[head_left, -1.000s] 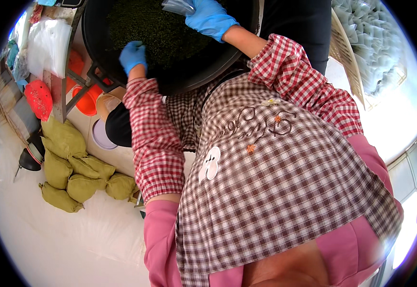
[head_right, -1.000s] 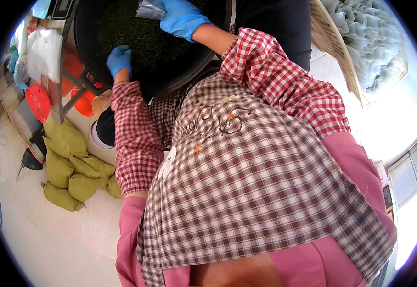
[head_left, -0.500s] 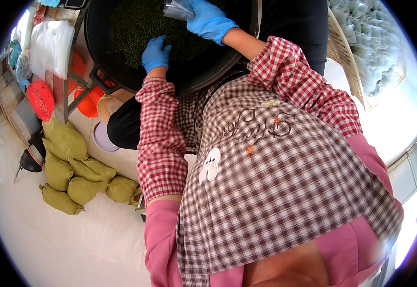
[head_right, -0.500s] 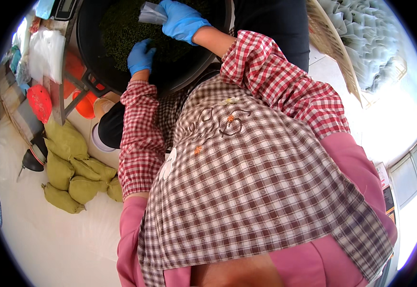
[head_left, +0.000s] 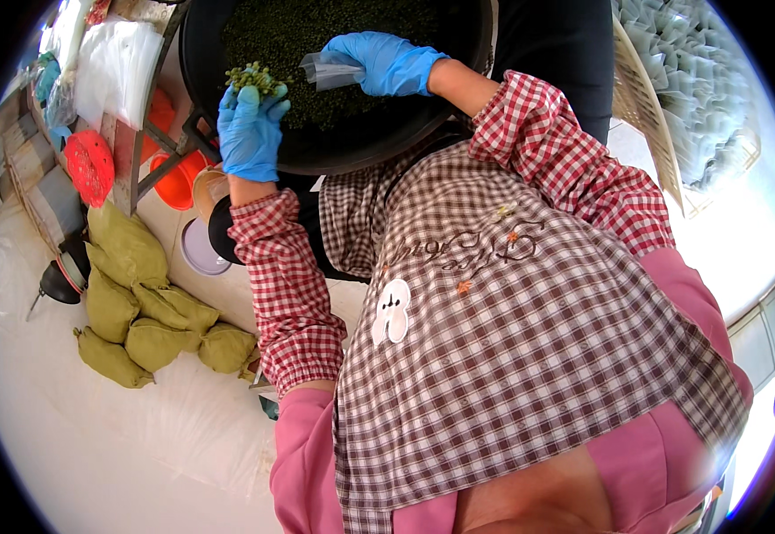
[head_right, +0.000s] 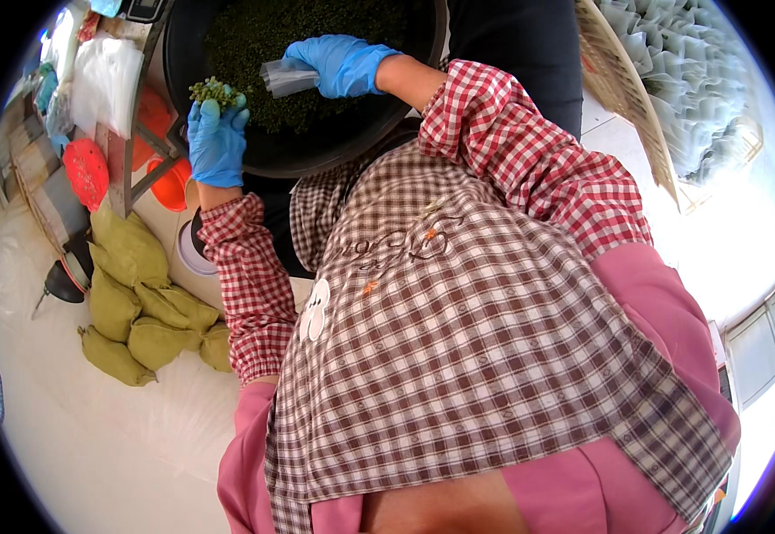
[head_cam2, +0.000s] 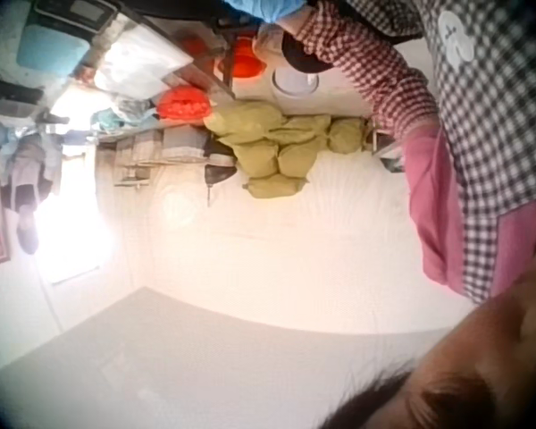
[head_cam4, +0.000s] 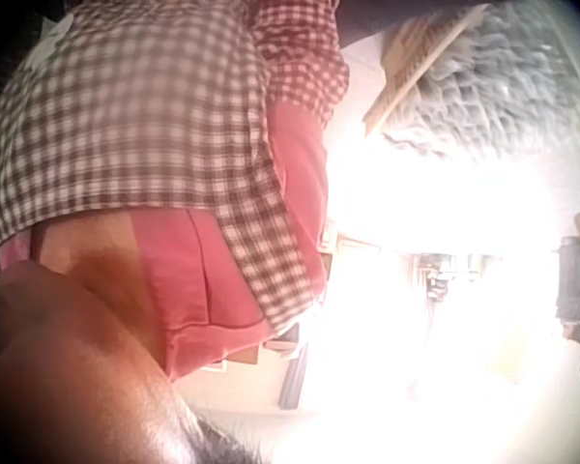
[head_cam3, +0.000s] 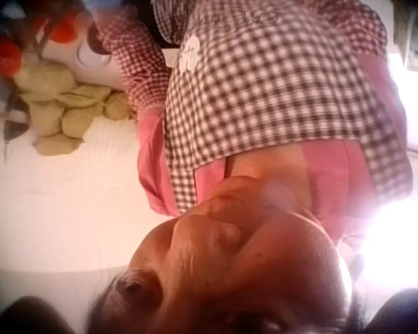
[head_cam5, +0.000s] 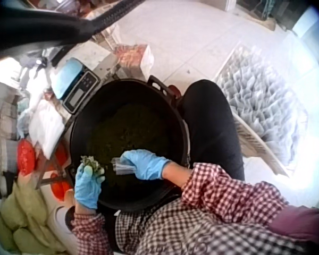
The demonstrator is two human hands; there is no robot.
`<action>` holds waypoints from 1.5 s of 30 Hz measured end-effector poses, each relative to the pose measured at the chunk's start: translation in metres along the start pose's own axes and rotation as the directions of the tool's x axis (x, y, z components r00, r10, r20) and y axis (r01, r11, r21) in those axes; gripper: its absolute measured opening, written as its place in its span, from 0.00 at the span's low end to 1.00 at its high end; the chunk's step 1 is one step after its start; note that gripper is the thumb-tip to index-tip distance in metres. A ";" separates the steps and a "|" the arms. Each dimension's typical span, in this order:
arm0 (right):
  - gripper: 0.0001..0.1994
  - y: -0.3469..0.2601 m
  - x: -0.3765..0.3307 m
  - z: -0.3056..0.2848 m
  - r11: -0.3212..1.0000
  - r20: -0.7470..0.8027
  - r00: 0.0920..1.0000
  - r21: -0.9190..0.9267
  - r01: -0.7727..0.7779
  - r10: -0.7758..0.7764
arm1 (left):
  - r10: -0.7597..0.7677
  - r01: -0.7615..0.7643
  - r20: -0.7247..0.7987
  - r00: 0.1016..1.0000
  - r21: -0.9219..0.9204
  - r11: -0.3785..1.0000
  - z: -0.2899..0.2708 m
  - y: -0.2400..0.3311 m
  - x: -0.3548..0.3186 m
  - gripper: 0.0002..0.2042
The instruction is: The person scoops green tea leaves from a large black bowl and fills individual tea bags by hand. They place the filled bags into a white tray and repeat the process continuously.
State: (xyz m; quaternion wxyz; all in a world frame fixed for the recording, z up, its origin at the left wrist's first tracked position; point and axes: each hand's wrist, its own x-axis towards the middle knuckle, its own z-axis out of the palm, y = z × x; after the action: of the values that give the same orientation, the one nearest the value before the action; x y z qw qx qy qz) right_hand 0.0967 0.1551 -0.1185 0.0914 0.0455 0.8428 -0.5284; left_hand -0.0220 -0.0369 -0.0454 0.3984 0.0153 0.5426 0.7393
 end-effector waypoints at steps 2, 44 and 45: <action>0.27 -0.005 -0.002 0.002 0.994 -0.061 0.994 0.056 0.091 -0.087 | 0.039 -0.041 -0.039 0.998 -0.060 0.997 0.012 -0.011 -0.004 0.12; 0.26 -0.009 -0.005 0.030 0.942 -0.069 0.940 -0.039 0.332 -0.334 | -0.320 0.414 -0.270 0.908 0.699 0.584 0.035 -0.024 -0.011 0.11; 0.26 -0.009 -0.006 0.031 0.961 -0.158 0.951 -0.120 0.249 -0.266 | -0.262 0.356 -0.248 0.933 0.747 0.561 0.035 -0.037 -0.005 0.08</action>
State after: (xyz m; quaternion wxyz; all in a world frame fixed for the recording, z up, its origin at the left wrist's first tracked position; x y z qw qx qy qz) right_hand 0.1046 0.1235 -0.1225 -0.0496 -0.0238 0.8713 -0.4877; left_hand 0.0188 -0.0089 -0.0592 0.4447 0.0514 0.8240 0.3472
